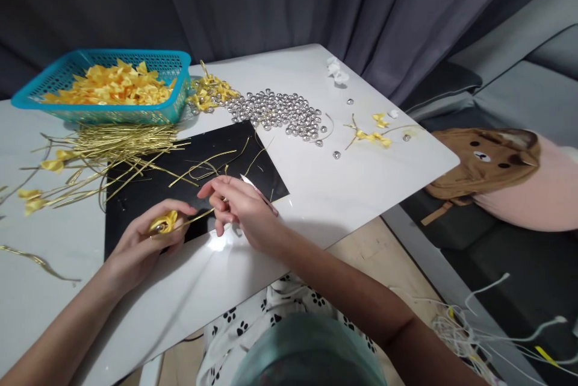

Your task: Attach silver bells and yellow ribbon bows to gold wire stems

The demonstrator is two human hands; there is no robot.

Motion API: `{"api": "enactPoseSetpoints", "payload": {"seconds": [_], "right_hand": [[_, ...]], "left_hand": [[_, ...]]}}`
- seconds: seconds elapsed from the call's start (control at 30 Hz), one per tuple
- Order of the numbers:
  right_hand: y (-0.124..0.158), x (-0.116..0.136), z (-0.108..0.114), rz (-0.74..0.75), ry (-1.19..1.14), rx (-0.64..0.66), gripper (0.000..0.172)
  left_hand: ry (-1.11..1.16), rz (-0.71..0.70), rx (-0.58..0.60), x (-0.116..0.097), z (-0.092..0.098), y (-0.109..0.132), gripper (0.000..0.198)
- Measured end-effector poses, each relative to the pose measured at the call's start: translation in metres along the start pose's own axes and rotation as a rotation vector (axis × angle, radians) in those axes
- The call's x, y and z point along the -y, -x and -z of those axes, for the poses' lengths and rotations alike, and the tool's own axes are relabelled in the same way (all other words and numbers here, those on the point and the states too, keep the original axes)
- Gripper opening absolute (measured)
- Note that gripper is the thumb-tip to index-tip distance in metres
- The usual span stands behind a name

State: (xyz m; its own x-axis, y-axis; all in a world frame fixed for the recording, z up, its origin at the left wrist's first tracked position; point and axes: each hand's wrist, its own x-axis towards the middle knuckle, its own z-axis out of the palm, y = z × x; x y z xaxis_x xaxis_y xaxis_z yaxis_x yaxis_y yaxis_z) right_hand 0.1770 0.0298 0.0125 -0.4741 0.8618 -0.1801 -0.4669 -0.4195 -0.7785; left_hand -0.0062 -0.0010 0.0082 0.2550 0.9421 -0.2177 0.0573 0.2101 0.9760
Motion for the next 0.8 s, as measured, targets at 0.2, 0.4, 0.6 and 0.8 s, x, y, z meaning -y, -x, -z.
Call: {"api": "enactPoseSetpoints", "payload": {"seconds": [0.2,0.4,0.6,0.8], "right_hand": [[-0.001,-0.004,0.002,-0.004,0.028,0.017,0.022],[-0.002,-0.005,0.008,0.009,0.083,-0.021,0.031],[0.0,0.003,0.021,0.015,0.144,-0.068,0.039],[0.007,0.013,0.023,-0.085,0.324,-0.167,0.048]], "left_hand": [[-0.047,-0.031,-0.064,0.005,-0.001,0.0,0.014],[0.109,0.009,-0.152,0.006,-0.002,-0.004,0.029],[-0.029,0.017,-0.186,-0.001,-0.004,-0.007,0.04],[-0.085,-0.047,-0.192,-0.011,-0.008,-0.005,0.045]]}}
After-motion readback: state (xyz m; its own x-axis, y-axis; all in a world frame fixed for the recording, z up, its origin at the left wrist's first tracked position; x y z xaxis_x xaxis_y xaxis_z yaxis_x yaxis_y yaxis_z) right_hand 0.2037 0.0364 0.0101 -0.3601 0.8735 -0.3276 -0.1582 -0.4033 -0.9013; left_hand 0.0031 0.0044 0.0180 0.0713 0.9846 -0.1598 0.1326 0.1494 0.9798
